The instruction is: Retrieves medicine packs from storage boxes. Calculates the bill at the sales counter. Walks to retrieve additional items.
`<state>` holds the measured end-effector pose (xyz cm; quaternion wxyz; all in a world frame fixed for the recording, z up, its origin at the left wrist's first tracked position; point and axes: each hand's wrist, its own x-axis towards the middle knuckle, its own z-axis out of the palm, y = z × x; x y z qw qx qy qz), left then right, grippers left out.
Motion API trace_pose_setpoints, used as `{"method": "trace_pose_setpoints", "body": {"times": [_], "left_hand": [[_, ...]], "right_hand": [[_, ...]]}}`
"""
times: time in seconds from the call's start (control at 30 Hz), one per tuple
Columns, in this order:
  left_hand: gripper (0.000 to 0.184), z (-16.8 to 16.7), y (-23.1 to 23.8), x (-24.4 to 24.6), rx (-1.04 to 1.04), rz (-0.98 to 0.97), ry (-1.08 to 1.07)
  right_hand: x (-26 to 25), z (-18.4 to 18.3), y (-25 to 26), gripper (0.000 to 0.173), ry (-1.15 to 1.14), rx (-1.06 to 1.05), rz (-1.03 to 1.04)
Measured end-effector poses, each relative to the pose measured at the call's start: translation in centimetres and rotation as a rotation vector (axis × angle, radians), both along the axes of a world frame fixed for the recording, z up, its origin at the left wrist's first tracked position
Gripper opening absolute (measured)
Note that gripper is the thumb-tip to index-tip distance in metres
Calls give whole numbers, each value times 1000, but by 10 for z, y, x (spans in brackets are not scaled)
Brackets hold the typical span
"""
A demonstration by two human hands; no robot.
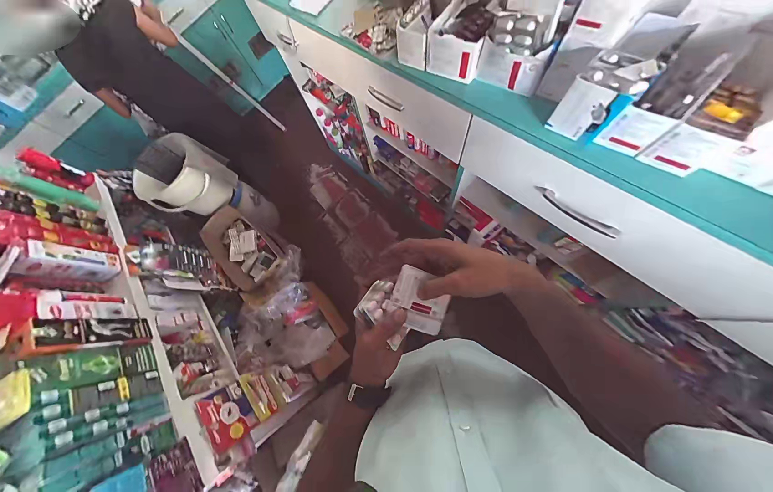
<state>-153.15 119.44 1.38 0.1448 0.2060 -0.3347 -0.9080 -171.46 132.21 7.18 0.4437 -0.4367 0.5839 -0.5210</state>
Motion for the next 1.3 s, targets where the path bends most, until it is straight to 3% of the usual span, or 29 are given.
{"method": "trace_pose_setpoints", "body": {"times": [0.1,0.23,0.6,0.73,1.07,1.3], "left_hand": [[54,-6,-59,-52,-13,85,75],[65,4,-147,-115,-27,169,147],[69,4,-344,-235,-67,348,134],[76,-3,-422,-295,-135,454,170],[70,6,-611,-445,-140,605,238],[68,-8,-725,-541,-30,502,268]], "right_hand": [[-47,-10,-75,55,21,-114,-75],[-94,-10,-169,31,-181,-161,-161],[-227,-11,-393,34,-251,-154,-6],[-287,-14,-484,33,-236,-155,64],[-446,-12,-689,30,-337,-168,181],[-542,-14,-795,30,-277,-179,142]]}}
